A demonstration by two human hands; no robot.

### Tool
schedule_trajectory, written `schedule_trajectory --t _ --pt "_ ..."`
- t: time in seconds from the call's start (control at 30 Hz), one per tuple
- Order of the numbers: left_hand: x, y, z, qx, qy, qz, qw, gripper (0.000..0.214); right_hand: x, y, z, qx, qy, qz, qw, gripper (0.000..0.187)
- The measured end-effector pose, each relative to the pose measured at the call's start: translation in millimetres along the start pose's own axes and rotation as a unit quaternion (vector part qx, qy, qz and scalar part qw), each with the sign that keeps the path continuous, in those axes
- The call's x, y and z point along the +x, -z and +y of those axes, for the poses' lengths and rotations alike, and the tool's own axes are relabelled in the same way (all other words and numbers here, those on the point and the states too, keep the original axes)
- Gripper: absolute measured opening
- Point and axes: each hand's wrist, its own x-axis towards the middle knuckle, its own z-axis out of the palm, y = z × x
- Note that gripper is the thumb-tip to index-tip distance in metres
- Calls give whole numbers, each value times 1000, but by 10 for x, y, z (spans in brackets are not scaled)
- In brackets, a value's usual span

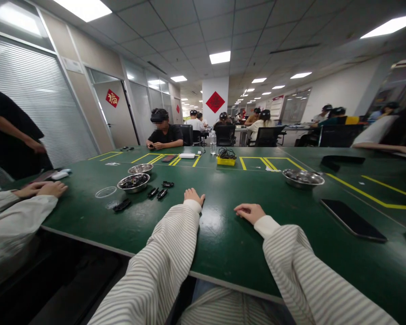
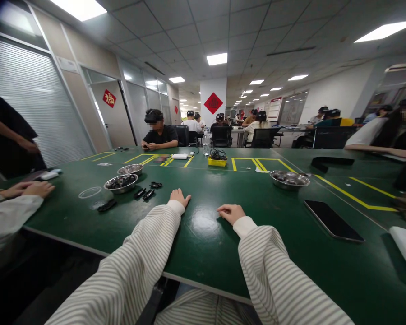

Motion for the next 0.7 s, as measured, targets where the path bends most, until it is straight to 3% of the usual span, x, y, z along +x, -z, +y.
schedule_trajectory --t 0.17,0.37,0.53,0.7 --pt "-275 -29 218 -45 -170 -11 984 64 9 -19 43 -5 12 11 1000 21" --pt "-770 19 633 -99 -389 -49 915 61 36 -6 127 -48 -7 93 994 23" --pt "-932 59 770 -119 -408 -53 903 65 71 -18 232 -72 -7 90 993 31" --pt "-901 118 694 -109 -399 -22 910 66 89 -21 270 -121 -2 85 989 28"
